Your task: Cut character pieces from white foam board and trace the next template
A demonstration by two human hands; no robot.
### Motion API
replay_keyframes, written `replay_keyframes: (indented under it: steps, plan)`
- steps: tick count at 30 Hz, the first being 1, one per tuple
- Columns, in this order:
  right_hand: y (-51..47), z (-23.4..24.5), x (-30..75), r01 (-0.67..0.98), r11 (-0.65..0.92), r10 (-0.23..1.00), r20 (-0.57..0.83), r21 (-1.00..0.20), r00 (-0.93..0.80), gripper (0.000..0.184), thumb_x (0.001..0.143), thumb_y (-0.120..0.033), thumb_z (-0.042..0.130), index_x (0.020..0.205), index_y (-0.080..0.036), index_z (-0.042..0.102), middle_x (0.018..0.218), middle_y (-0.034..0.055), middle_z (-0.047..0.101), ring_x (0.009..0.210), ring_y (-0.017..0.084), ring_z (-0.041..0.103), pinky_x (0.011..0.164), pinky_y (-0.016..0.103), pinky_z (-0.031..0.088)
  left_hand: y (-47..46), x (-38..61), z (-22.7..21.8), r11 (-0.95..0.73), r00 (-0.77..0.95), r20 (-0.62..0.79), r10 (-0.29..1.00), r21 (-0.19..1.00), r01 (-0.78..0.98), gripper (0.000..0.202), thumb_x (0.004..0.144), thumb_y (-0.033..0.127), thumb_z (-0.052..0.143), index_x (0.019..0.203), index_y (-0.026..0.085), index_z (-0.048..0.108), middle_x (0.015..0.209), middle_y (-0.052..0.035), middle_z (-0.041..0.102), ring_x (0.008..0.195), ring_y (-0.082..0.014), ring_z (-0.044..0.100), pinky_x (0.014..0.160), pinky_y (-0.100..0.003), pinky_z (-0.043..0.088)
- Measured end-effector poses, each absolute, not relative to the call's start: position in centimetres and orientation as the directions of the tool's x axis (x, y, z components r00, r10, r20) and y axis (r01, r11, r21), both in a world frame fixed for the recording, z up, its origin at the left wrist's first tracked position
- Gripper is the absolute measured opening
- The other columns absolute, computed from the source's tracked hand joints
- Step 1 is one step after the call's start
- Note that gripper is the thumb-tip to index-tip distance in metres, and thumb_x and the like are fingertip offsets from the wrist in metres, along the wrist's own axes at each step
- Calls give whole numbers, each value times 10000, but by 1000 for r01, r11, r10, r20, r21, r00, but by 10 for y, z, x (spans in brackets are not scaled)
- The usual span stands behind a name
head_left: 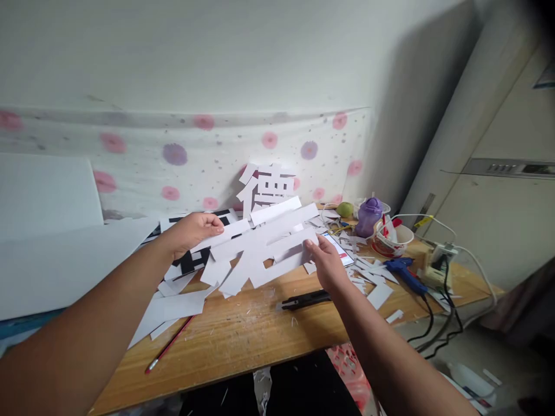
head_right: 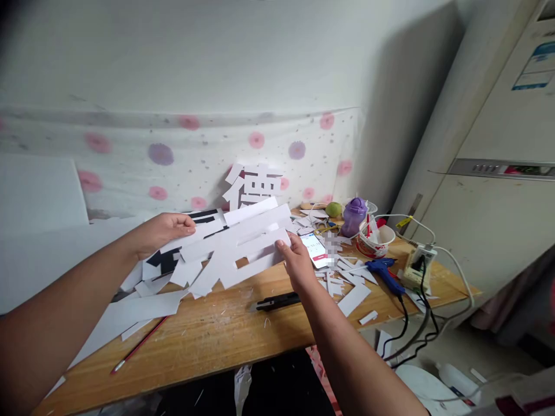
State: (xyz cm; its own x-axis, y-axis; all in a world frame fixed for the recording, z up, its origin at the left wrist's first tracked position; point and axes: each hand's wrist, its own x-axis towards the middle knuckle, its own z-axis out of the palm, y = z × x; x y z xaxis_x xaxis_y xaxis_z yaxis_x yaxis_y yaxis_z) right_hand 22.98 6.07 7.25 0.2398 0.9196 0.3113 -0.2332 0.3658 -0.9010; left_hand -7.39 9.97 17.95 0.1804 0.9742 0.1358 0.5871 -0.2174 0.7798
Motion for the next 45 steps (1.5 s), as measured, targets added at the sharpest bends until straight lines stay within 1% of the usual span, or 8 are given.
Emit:
replay_keyframes:
  steps: [7,10,14,17,22,29,39,45]
  plan:
    - [60,68,209,-383,302,943,215,-873,255,341,661,-427,784,856,-168,678,793,23,713,676,169,589,636,278,450,88,-74,185,-165,170,96,981,875,456,299,591,465,762,685,199,665,679,-21,656,669,-187,576,653,-327,455]
    - [61,64,204,-428,334,932,225,-840,285,339,681,-425,782,880,-178,661,826,19,720,706,167,609,674,282,464,82,-95,184,-141,90,116,989,916,376,401,649,496,752,898,185,707,971,-82,730,904,-237,629,769,-351,491]
    - [59,60,201,-439,360,917,226,-823,329,354,704,-442,768,918,-189,644,877,27,731,759,182,642,714,299,492,53,-115,149,-143,-111,166,980,971,193,731,659,667,713,1260,287,545,1394,-86,571,1134,-268,592,864,-386,531]
    - [58,55,195,-441,361,915,221,-822,337,362,717,-453,755,943,-195,639,906,28,731,793,189,653,743,312,505,22,-99,100,-75,-61,78,995,996,45,803,614,718,714,1264,277,547,1106,-127,712,923,-311,690,753,-445,583]
    - [54,46,180,-368,395,884,239,-842,402,361,722,-433,747,956,-210,585,911,5,692,800,173,634,730,302,498,-9,-61,53,-16,-138,-20,990,966,-258,560,587,489,845,1052,271,622,965,-36,715,773,-219,700,620,-320,559]
    - [42,50,178,-283,423,854,274,-861,443,532,658,-367,805,1097,-205,552,996,51,696,928,220,649,811,355,511,-17,-69,54,-1,-181,-54,982,956,-292,537,535,508,874,919,228,624,943,-17,720,730,-180,676,576,-285,552]
    - [15,57,181,-377,203,946,81,-904,315,442,519,-449,875,659,-182,552,552,-37,597,500,113,490,488,240,367,-53,-81,60,-13,-221,-54,974,956,-294,552,499,491,883,908,215,635,950,-39,733,853,-243,675,607,-323,582]
    - [-13,56,173,-372,61,997,76,-926,-25,516,598,-477,845,955,-161,648,774,30,706,575,149,599,453,231,448,-76,-94,54,12,-275,-93,957,959,-282,571,494,523,881,895,206,626,939,-42,732,871,-253,675,579,-306,575]
